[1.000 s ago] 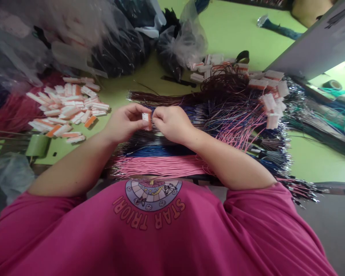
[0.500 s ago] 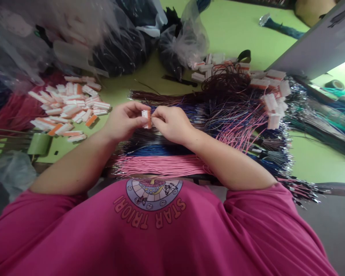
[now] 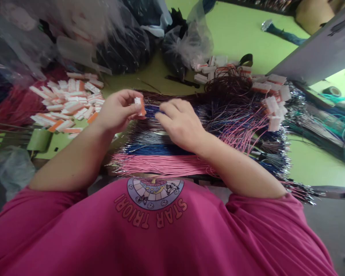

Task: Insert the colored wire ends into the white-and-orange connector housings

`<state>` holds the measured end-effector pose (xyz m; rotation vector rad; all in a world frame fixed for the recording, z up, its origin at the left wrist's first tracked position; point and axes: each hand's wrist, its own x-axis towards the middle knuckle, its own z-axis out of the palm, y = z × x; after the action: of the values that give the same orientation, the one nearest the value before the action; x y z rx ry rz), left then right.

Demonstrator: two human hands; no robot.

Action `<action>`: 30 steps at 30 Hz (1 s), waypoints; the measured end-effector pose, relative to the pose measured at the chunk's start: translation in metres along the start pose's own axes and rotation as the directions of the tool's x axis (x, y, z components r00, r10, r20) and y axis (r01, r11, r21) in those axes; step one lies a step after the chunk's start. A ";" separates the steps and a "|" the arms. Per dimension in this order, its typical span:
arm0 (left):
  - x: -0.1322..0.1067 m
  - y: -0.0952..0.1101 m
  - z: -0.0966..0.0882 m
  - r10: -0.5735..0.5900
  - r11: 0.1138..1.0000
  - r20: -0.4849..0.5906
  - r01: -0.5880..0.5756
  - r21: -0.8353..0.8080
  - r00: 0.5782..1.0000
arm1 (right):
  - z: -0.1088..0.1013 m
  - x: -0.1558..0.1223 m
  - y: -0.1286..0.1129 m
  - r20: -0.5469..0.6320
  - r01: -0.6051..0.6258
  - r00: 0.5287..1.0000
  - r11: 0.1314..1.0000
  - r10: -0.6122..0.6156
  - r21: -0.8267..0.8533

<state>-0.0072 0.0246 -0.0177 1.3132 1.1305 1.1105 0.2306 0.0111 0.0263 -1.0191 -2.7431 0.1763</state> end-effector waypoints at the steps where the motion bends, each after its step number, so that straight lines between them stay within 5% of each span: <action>1: 0.001 -0.001 -0.001 -0.002 1.000 -0.017 0.002 0.004 1.000 | 0.004 -0.004 -0.003 0.080 0.034 0.996 0.999 -0.031 -0.034; 4: 0.002 -0.002 -0.002 -0.013 1.000 -0.027 0.013 0.009 1.000 | 0.020 -0.012 -0.010 0.349 0.103 0.934 0.993 -0.079 -0.053; 6: 0.002 -0.001 -0.002 -0.019 1.000 -0.032 0.019 0.010 0.999 | 0.026 -0.014 -0.010 0.406 0.093 0.911 0.995 -0.066 -0.048; 14: 0.002 0.002 -0.003 -0.029 1.000 -0.018 0.029 -0.001 0.999 | 0.014 -0.012 -0.006 0.340 -0.085 0.937 0.996 0.083 -0.007; 22: -0.001 0.004 -0.002 -0.020 1.000 -0.002 0.020 -0.013 1.000 | 0.022 -0.009 -0.007 0.420 -0.029 0.907 1.000 0.028 -0.004; 30: -0.005 0.015 0.004 -0.103 0.995 -0.044 0.103 -0.009 0.994 | 0.010 -0.003 -0.002 0.446 -0.158 0.890 0.982 0.096 0.103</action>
<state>-0.0033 0.0191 -0.0025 1.2163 1.2124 1.0713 0.2295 0.0072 0.0160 -1.2511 -2.9962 0.6873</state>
